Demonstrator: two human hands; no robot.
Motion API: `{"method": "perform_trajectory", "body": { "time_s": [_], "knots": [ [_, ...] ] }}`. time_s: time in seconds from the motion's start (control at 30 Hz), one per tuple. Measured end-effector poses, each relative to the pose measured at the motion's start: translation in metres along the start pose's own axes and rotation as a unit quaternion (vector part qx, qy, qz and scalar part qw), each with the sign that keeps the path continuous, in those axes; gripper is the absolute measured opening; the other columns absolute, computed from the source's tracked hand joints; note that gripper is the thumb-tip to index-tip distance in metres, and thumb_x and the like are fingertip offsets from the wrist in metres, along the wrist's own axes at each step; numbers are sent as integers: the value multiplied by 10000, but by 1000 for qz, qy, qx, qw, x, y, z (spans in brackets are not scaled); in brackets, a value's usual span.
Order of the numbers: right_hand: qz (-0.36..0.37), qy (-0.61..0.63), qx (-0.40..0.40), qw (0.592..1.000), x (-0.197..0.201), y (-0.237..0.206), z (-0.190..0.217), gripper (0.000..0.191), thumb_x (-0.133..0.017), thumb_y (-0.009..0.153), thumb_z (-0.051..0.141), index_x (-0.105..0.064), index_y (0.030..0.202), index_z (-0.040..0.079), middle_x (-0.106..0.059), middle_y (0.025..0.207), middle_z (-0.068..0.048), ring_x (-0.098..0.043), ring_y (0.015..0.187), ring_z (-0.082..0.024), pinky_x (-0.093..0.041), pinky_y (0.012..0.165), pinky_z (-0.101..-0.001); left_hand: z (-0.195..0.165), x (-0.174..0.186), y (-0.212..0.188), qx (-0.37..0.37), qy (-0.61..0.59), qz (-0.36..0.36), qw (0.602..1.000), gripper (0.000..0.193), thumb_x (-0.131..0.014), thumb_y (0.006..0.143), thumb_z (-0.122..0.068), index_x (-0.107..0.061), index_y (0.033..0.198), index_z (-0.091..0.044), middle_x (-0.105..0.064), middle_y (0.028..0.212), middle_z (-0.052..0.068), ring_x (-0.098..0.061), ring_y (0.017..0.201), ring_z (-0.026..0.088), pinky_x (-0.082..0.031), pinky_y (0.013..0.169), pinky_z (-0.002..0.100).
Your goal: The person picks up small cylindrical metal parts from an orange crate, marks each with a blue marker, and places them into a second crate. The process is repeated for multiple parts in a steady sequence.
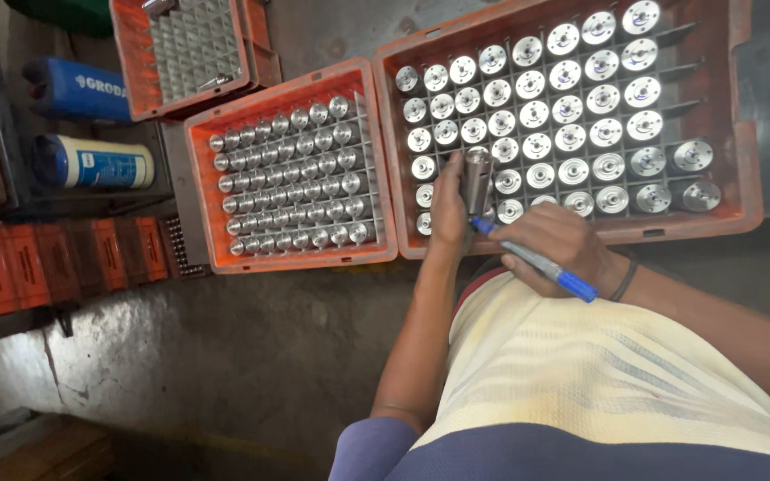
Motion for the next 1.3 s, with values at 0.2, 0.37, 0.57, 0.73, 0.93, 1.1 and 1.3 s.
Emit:
{"method": "perform_trajectory", "body": {
  "time_s": [0.2,0.37,0.57,0.73,0.93,1.1,1.3],
  "knots": [
    [-23,29,-29,999,-2,-10,-7,197,-704,863,99,-692,1035,4,-697,853,-129,-657,735,-263,-515,691,-388,-7,2,-1,-12,85,16,996,266,-645,952,-162,-510,1149,-47,-606,961,87,-603,698,166,-519,590,331],
    [-50,38,-72,995,-3,-14,-13,197,-680,890,97,-696,1064,4,-697,850,-119,-660,728,-239,-519,667,-375,-3,3,4,5,-11,72,997,271,-592,936,-232,-537,1129,-50,-646,840,118,-646,673,181,-563,602,320],
    [-92,46,-120,987,12,-16,-20,219,-650,933,94,-684,1123,-9,-699,907,-138,-660,755,-233,-508,672,-350,-65,15,3,-129,587,-58,797,356,-695,900,-290,-658,1136,-25,-660,1008,173,-663,880,305,-546,752,444],
    [-115,40,-143,982,22,-19,-22,217,-634,959,92,-675,1148,-5,-697,933,-147,-667,778,-234,-510,683,-340,-74,-1,7,-163,697,-38,697,404,-783,787,-293,-751,1118,-66,-675,1075,176,-690,948,361,-546,829,486],
    [-111,29,-159,981,26,-21,-24,225,-650,952,95,-688,1148,-6,-698,901,-142,-660,740,-238,-501,656,-347,-63,-12,28,-135,725,-23,675,551,-910,598,-370,-774,1024,-47,-715,1014,150,-709,899,318,-555,783,452],
    [-136,-3,-121,983,33,-19,-13,209,-650,953,90,-677,1145,11,-701,964,-142,-677,806,-254,-526,702,-353,-106,2,23,-247,375,116,886,420,-876,836,-270,-744,1135,-6,-688,1089,114,-688,979,203,-572,873,350],
    [-69,-56,-8,996,16,-5,-11,265,-703,838,77,-689,1082,-25,-687,882,-136,-641,734,-292,-497,672,-417,-12,-13,26,17,271,65,960,523,-431,1087,-436,-648,1239,14,-688,954,69,-631,793,145,-519,712,283]
  ]
}}
Point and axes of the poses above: each hand's wrist, its own y-axis towards the middle knuckle, its own x-axis out of the back of the hand, z = x × y, the point moved 6 cm from there along y, towards the middle knuckle
